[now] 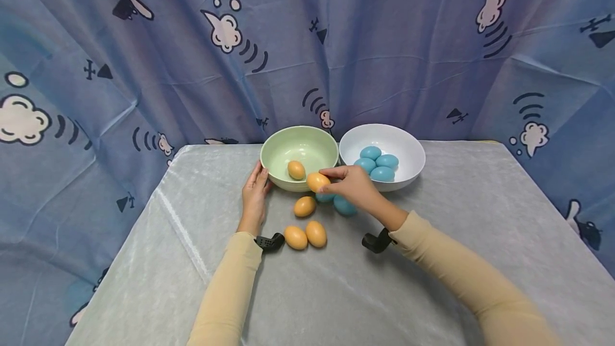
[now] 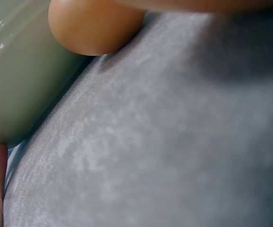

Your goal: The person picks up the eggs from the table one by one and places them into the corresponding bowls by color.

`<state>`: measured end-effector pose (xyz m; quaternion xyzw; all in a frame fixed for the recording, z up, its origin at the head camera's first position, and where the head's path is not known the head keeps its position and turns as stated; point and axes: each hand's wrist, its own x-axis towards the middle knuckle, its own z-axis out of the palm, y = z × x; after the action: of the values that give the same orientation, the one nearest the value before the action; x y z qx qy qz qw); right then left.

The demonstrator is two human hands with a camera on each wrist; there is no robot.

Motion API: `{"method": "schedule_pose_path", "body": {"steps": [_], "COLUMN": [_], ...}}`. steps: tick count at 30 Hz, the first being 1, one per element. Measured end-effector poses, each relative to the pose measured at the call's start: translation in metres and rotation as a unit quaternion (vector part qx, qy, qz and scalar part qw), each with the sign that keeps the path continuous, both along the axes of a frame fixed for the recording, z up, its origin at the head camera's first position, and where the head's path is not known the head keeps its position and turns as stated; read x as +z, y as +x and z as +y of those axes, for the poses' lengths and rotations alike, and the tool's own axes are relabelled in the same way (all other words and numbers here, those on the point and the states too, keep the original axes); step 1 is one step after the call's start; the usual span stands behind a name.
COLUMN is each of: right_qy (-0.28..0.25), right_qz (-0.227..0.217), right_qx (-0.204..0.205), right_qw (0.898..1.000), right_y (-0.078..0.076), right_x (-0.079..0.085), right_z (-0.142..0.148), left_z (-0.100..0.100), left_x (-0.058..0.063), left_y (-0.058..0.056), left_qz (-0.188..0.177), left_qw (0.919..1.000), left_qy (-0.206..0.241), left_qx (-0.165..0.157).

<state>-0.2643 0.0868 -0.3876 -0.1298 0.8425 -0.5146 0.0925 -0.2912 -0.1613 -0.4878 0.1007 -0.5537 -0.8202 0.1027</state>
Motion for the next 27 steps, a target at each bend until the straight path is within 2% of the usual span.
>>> {"method": "schedule_pose_path", "body": {"steps": [5, 13, 22, 27], "right_qy": [0.014, 0.029, 0.019, 0.028], "right_qz": [0.016, 0.013, 0.016, 0.019], "right_qx": [-0.008, -0.02, -0.018, -0.018], "right_qw": [1.0, 0.999, 1.0, 0.999], "right_y": [-0.006, -0.018, -0.03, -0.035], "right_x": [0.004, 0.008, 0.006, 0.002], "right_z": [-0.005, -0.013, -0.025, -0.028], "left_z": [-0.001, 0.0, 0.0, 0.0], "left_x": [0.0, -0.001, 0.001, 0.001], "left_y": [0.0, 0.001, 0.003, 0.003], "left_qz": [0.003, 0.003, 0.001, 0.003], "left_qw": [1.0, 1.0, 1.0, 1.0], "left_qy": [0.0, -0.007, 0.0, -0.005], "left_qx": [-0.002, -0.003, 0.008, -0.001]}}
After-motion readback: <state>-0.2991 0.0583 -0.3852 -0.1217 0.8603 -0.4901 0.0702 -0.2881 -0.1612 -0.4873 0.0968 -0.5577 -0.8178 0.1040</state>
